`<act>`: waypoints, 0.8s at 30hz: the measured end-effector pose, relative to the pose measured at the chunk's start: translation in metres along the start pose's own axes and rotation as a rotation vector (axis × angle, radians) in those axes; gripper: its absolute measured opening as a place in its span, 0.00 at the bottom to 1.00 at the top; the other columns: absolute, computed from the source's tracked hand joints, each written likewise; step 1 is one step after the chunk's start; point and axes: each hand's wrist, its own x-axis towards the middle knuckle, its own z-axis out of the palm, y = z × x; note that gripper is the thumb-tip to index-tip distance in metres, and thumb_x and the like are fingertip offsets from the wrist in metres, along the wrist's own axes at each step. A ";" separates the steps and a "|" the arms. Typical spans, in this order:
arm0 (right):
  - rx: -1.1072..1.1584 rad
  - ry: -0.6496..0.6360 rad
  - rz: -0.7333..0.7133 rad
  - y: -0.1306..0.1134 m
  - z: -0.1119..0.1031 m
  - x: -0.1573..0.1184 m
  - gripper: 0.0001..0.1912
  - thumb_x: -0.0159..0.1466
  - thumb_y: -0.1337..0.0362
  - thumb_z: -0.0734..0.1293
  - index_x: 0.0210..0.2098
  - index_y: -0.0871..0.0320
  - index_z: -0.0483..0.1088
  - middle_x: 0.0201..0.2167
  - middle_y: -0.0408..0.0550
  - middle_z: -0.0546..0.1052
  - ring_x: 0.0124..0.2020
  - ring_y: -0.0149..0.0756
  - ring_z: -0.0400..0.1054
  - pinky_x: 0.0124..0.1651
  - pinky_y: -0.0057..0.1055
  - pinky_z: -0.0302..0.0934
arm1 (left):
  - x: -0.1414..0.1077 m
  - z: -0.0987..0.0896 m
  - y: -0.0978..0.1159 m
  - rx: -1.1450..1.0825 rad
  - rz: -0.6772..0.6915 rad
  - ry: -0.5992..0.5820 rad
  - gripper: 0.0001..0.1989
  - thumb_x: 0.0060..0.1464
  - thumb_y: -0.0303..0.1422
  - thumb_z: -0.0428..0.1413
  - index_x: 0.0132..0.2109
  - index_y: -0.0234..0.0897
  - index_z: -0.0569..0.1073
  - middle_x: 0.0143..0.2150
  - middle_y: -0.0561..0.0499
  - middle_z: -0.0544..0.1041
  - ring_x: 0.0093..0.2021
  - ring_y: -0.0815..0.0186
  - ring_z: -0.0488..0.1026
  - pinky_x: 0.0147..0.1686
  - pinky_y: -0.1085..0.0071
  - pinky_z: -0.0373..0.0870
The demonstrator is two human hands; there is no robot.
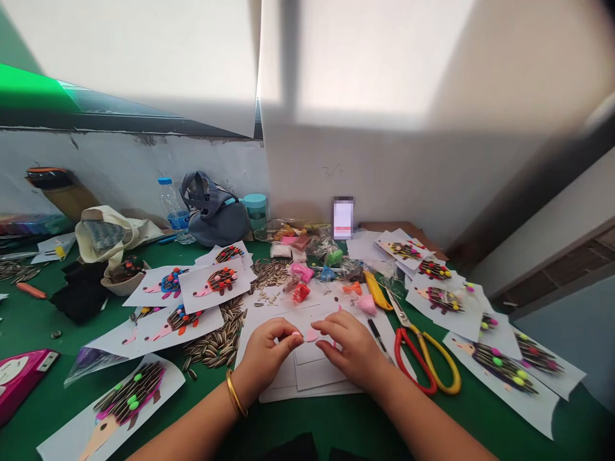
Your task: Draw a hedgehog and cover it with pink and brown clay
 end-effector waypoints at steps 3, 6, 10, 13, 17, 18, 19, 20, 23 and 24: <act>0.012 0.005 -0.062 -0.005 -0.002 0.001 0.14 0.66 0.62 0.65 0.51 0.54 0.70 0.38 0.50 0.76 0.39 0.39 0.68 0.43 0.36 0.64 | -0.002 0.003 0.003 0.032 0.037 -0.103 0.13 0.60 0.40 0.54 0.35 0.40 0.80 0.31 0.50 0.79 0.34 0.64 0.75 0.37 0.70 0.69; -0.185 0.061 0.065 0.014 -0.012 0.000 0.18 0.65 0.69 0.62 0.53 0.54 0.69 0.44 0.52 0.75 0.47 0.43 0.67 0.50 0.40 0.61 | -0.004 0.005 0.005 0.046 0.050 -0.133 0.11 0.61 0.39 0.54 0.42 0.42 0.79 0.38 0.49 0.80 0.40 0.63 0.75 0.42 0.69 0.70; -0.596 0.071 0.502 0.052 -0.028 -0.006 0.25 0.60 0.70 0.64 0.57 0.57 0.67 0.54 0.58 0.71 0.55 0.53 0.62 0.54 0.50 0.57 | -0.005 0.006 0.003 0.039 -0.005 -0.057 0.09 0.58 0.37 0.57 0.44 0.42 0.78 0.38 0.50 0.79 0.37 0.64 0.75 0.40 0.69 0.71; -0.678 -0.005 0.588 0.068 -0.036 -0.010 0.19 0.63 0.65 0.64 0.53 0.56 0.71 0.55 0.57 0.71 0.56 0.55 0.61 0.51 0.51 0.58 | -0.004 0.004 0.003 0.041 -0.031 -0.034 0.07 0.56 0.38 0.58 0.38 0.40 0.77 0.34 0.51 0.79 0.34 0.65 0.74 0.37 0.70 0.71; -0.614 0.074 0.520 0.064 -0.038 -0.009 0.15 0.63 0.64 0.64 0.49 0.55 0.72 0.54 0.55 0.72 0.55 0.53 0.62 0.54 0.53 0.57 | -0.003 0.004 0.003 0.028 0.023 -0.030 0.08 0.58 0.39 0.57 0.35 0.40 0.77 0.33 0.51 0.79 0.35 0.65 0.74 0.38 0.69 0.70; -0.547 0.106 0.468 0.060 -0.037 -0.009 0.14 0.63 0.63 0.64 0.48 0.56 0.72 0.54 0.55 0.72 0.56 0.52 0.62 0.55 0.52 0.57 | -0.003 0.004 0.003 0.010 0.039 -0.014 0.08 0.58 0.38 0.57 0.36 0.40 0.77 0.34 0.51 0.79 0.36 0.65 0.74 0.39 0.69 0.70; -0.456 0.126 0.406 0.055 -0.035 -0.008 0.14 0.62 0.63 0.65 0.47 0.56 0.71 0.54 0.55 0.72 0.56 0.51 0.63 0.56 0.50 0.57 | -0.003 0.005 0.003 -0.013 0.049 0.006 0.08 0.58 0.38 0.57 0.37 0.40 0.77 0.35 0.51 0.78 0.36 0.65 0.74 0.39 0.69 0.71; -0.351 0.133 0.342 0.049 -0.032 -0.007 0.14 0.62 0.62 0.65 0.47 0.57 0.70 0.53 0.55 0.72 0.55 0.49 0.64 0.57 0.48 0.58 | -0.004 0.006 0.003 -0.037 0.052 0.025 0.07 0.58 0.38 0.58 0.38 0.39 0.76 0.35 0.50 0.78 0.36 0.65 0.74 0.39 0.69 0.71; -0.060 0.059 0.244 0.026 -0.020 -0.006 0.16 0.62 0.63 0.64 0.50 0.56 0.67 0.49 0.53 0.75 0.51 0.43 0.69 0.54 0.41 0.63 | -0.006 0.007 0.006 -0.075 0.053 0.040 0.07 0.58 0.38 0.58 0.38 0.38 0.75 0.35 0.50 0.77 0.35 0.65 0.73 0.38 0.69 0.72; -0.006 0.016 0.222 0.018 -0.016 -0.005 0.17 0.62 0.63 0.65 0.51 0.56 0.66 0.48 0.53 0.75 0.50 0.43 0.69 0.53 0.40 0.63 | -0.007 0.007 0.008 -0.066 0.067 0.032 0.07 0.58 0.37 0.58 0.37 0.38 0.75 0.34 0.51 0.76 0.35 0.65 0.73 0.38 0.69 0.71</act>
